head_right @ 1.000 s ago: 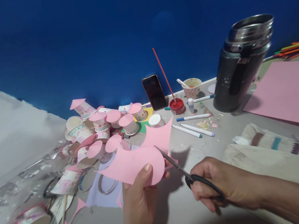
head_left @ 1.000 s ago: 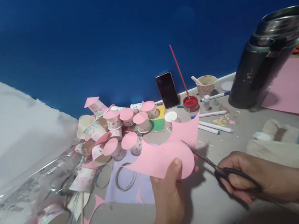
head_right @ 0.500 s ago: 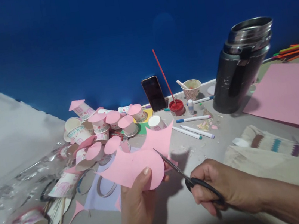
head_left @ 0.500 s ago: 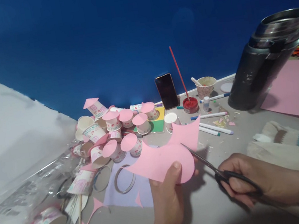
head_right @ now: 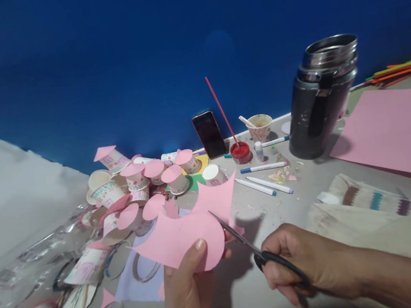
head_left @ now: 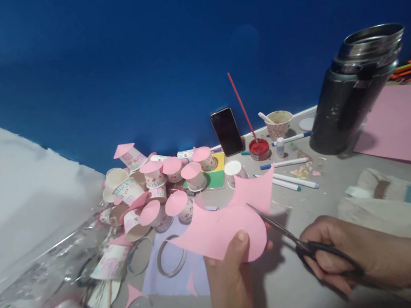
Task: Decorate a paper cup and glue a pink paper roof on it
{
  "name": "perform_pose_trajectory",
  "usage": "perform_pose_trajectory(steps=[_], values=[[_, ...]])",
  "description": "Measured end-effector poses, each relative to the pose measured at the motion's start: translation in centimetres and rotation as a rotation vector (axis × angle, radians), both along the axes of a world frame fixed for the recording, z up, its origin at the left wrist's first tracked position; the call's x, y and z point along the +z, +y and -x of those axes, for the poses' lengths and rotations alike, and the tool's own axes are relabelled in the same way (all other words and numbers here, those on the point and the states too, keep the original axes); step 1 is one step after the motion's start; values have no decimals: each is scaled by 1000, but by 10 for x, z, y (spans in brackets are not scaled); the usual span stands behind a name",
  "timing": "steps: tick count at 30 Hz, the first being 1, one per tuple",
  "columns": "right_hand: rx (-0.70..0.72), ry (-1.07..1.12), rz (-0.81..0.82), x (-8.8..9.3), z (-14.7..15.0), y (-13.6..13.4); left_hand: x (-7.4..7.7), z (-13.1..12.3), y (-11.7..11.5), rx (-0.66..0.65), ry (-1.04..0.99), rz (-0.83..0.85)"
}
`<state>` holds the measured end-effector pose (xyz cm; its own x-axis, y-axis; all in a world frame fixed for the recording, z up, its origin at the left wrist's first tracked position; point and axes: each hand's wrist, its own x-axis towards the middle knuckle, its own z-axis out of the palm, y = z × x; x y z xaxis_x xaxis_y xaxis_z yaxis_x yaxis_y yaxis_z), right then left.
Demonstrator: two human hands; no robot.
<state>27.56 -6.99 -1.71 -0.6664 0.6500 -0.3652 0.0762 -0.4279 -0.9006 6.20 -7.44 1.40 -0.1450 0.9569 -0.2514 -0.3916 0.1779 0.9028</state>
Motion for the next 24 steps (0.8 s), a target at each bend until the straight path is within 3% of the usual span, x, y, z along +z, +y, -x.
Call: perform_pose_trajectory(steps=[12, 24], values=[[-1, -17, -15, -2, 0, 1, 0, 0, 1, 25, 3, 3], [19, -9, -12, -6, -4, 1, 7, 7, 6, -151, -13, -20]])
